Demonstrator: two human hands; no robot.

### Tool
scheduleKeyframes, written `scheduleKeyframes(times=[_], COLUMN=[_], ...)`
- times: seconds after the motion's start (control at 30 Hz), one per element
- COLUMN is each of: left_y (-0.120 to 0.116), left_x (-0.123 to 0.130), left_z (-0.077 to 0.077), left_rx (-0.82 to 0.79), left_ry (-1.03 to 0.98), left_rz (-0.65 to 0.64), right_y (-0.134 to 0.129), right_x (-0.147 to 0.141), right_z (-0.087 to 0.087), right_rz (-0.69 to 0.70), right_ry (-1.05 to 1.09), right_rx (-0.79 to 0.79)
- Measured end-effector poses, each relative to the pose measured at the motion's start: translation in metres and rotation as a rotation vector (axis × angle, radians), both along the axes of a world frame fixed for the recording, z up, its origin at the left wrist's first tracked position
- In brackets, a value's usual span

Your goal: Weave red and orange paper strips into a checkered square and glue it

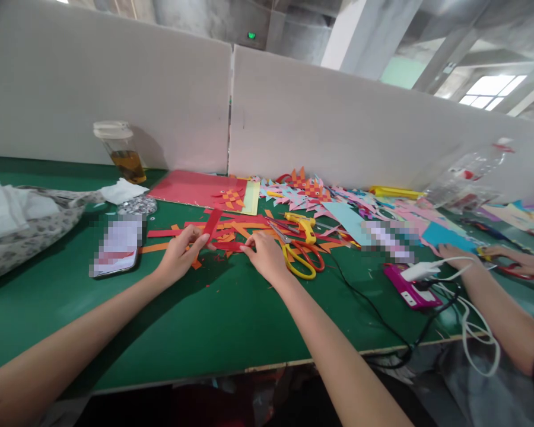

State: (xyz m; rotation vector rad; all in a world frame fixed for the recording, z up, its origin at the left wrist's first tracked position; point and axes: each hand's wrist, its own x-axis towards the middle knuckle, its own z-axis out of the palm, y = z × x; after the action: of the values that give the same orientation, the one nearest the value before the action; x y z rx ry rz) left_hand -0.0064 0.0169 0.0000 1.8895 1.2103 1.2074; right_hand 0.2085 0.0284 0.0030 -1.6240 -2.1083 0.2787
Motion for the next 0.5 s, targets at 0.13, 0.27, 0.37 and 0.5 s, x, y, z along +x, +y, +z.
scheduleKeyframes(times=[0.13, 0.27, 0.37, 0.5], left_y=[0.0, 0.004, 0.007, 0.01], left_x=[0.001, 0.002, 0.003, 0.004], left_z=[0.001, 0.001, 0.001, -0.002], left_rx=[-0.065, -0.156, -0.204, -0.241], left_ry=[-0.072, -0.264, -0.381, -0.53], left_rz=[0.027, 0.044, 0.045, 0.023], right_y=[0.003, 0.0, -0.004, -0.01], right_x=[0.002, 0.005, 0.005, -0.002], right_z=[0.003, 0.009, 0.019, 0.039], right_rz=[-0.066, -0.17, -0.277, -0.308], right_ry=[0.124, 0.394, 0.611, 0.945], right_rx=[0.055, 0.032, -0.057, -0.141])
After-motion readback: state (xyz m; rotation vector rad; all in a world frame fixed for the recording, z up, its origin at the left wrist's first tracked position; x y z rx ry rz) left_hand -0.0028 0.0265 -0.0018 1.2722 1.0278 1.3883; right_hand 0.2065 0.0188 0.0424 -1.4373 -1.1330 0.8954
